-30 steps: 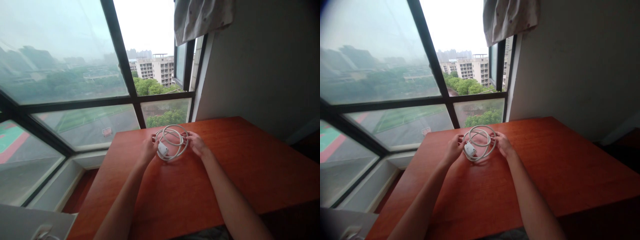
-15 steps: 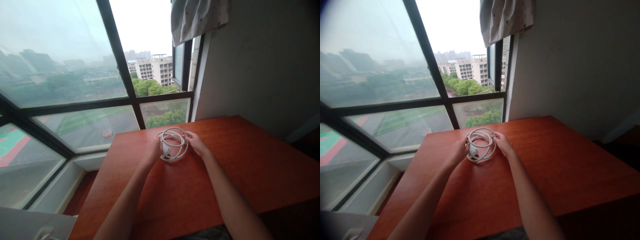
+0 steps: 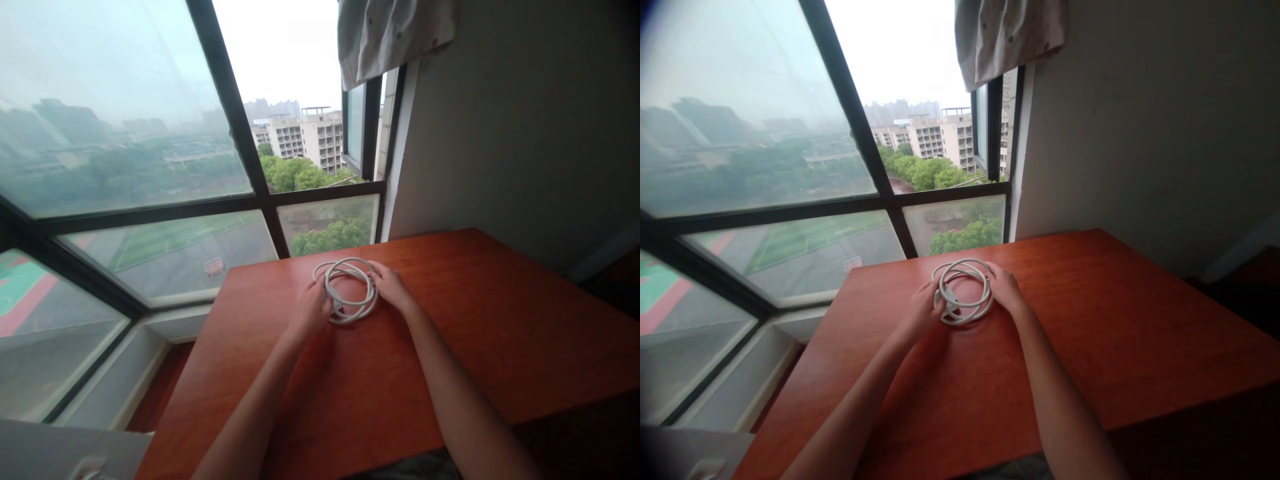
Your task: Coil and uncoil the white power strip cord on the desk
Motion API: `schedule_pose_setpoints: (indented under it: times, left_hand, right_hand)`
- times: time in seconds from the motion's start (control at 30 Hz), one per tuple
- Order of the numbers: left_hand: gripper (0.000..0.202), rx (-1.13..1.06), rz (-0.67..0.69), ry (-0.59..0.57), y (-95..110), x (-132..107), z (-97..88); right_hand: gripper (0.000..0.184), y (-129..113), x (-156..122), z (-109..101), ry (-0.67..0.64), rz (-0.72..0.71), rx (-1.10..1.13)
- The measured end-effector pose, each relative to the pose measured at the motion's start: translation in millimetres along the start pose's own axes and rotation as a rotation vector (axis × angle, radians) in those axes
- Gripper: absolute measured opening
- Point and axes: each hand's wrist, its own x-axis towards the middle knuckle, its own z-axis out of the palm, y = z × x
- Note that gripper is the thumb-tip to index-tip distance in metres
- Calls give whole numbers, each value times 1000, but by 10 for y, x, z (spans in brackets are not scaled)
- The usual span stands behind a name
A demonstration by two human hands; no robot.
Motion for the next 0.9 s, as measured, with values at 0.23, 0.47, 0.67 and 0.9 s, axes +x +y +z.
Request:
schedule_pose_setpoints:
  times: [0.23,0.47,0.67,0.9]
  left_hand:
    - [112,-31,117,-84,-109,-124,95]
    - [105,-26,139,-76,-132,-153,103]
    - [89,13,31,13,-172,-176,-11]
    - [56,23,13,35,-425,-175,-231]
  right_hand:
    - [21,-27,14,-91,48,-2,-93]
    - [20,20,38,-93,19,-60,-173]
    - [36,-1,43,-197,45,0,-240]
    - [39,34,89,-418,134,-62,-261]
